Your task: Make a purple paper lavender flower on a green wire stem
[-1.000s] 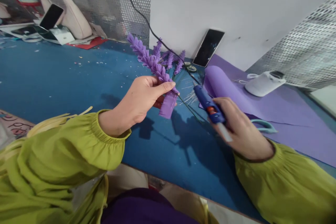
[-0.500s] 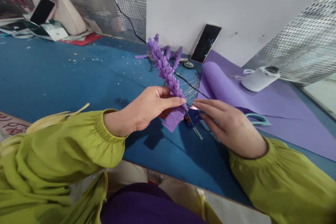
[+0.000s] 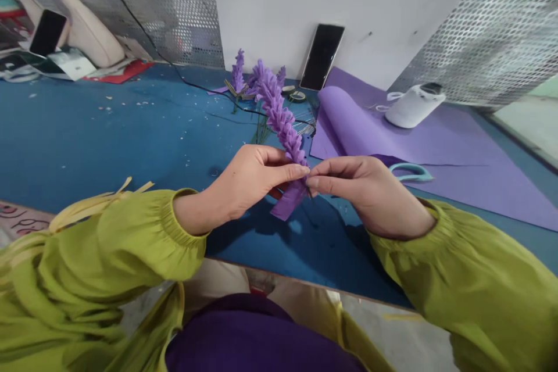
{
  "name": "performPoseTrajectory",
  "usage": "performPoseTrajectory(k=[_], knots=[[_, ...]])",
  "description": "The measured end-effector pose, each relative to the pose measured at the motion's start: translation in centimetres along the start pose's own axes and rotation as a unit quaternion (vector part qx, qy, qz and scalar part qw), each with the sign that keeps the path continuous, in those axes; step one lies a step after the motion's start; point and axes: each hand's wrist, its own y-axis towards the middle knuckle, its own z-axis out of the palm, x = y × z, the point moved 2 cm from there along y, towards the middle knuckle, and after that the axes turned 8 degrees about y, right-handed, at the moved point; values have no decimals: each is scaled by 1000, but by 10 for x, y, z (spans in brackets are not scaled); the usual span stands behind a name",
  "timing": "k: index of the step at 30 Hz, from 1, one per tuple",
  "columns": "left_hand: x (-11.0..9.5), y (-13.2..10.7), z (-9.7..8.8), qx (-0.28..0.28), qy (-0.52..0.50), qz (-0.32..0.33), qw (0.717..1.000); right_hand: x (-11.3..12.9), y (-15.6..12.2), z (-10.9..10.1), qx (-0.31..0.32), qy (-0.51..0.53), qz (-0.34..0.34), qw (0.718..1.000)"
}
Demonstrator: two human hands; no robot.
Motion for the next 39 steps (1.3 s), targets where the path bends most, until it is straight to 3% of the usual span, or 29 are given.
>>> performPoseTrajectory(k=[6,12,16,20,23,27,34,36,39], knots=[[2,1,2,9,45,-8,999,-3,4,0,21,-11,22,999],[7,4,1,23,8,-8,1000,-4,2,4,-31,-10,1,999],[6,2,1,49,-22,-48,997,-3,1,4,-62,-12,-18,998],[5,1,2,47,-24,-62,997,0,-2,7,-77,-81,-66,991],[6,2,3,37,-32,-67,997,4,-6,11,-106,-192,-125,968],[9,2,7,39,-55,-74,995,8,-11,16,-140,-316,-211,914],[8,4,9,31,-71,-74,994,6,-17,24,-136,-515,-353,769],[10,5,8,13,-39,-59,997,7,-18,25,-117,-523,-366,760],[13,5,5,-13,25,-35,999,10,-17,22,-85,-470,-339,810]])
